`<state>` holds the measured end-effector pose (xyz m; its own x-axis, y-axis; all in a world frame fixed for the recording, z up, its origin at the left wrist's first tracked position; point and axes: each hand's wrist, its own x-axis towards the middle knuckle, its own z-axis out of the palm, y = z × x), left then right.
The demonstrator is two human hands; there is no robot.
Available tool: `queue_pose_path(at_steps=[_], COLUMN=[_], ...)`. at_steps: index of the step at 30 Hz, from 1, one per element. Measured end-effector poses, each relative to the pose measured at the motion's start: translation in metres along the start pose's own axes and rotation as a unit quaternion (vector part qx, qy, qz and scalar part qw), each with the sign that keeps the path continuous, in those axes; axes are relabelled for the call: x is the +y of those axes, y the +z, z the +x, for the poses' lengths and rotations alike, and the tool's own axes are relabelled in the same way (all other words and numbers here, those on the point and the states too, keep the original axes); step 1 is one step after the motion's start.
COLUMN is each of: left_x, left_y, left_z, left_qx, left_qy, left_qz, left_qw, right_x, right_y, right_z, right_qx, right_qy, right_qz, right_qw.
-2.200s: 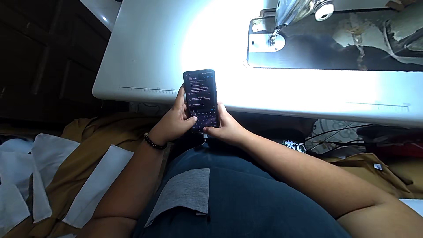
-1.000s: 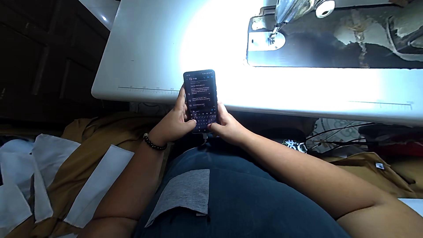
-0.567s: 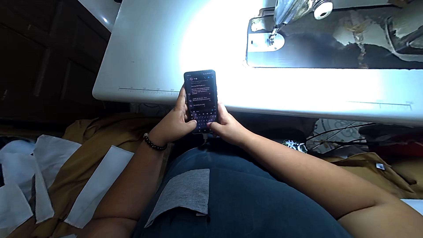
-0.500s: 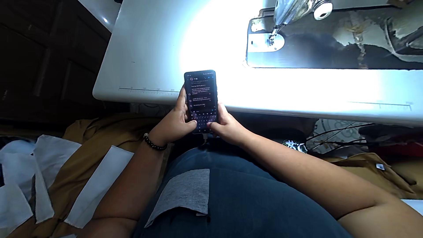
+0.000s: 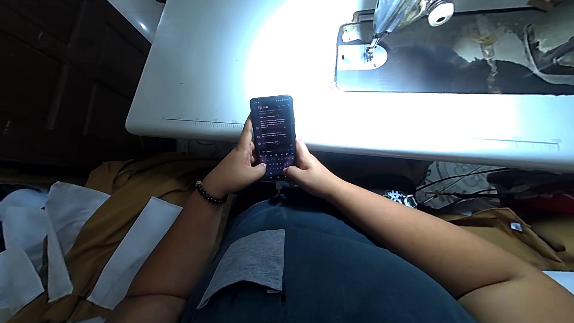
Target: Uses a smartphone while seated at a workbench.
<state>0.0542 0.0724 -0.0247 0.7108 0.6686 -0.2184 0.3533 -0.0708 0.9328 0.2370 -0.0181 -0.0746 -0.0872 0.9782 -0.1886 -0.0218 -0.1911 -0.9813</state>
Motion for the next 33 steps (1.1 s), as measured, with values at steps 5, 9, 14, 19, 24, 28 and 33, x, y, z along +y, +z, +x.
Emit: queue_pose_path(at_steps=[5, 9, 14, 19, 24, 28, 33], left_x=[-0.0014, 0.0007, 0.0026, 0.0013, 0.0024, 0.0025, 0.004], left_y=[-0.0004, -0.0002, -0.0001, 0.0001, 0.0, -0.0007, -0.0011], left_z=[0.0002, 0.0, 0.0, 0.0007, 0.0011, 0.0006, 0.0001], left_qx=[-0.008, -0.017, -0.023, -0.017, -0.014, -0.01, -0.018], left_qy=[-0.006, 0.002, 0.004, 0.0, -0.002, -0.006, 0.001], left_qz=[-0.019, -0.027, -0.035, -0.029, -0.025, -0.02, -0.027], left_qw=[1.0, 1.0, 0.999, 0.999, 1.0, 1.0, 0.999], right_x=[0.0023, 0.0012, 0.001, -0.0019, -0.0034, -0.0051, -0.0018], right_y=[-0.0011, -0.0012, -0.0014, -0.0031, -0.0042, -0.0047, -0.006], right_z=[0.0004, -0.0004, -0.0003, -0.001, -0.0016, -0.003, -0.0012], right_qx=[-0.003, -0.003, -0.004, -0.006, -0.007, -0.009, -0.023], right_qy=[0.001, -0.001, -0.002, 0.013, 0.012, 0.008, -0.001], right_qz=[0.002, -0.008, -0.008, 0.011, 0.013, 0.017, 0.018], right_qw=[1.0, 1.0, 1.0, 1.0, 1.0, 1.0, 1.0])
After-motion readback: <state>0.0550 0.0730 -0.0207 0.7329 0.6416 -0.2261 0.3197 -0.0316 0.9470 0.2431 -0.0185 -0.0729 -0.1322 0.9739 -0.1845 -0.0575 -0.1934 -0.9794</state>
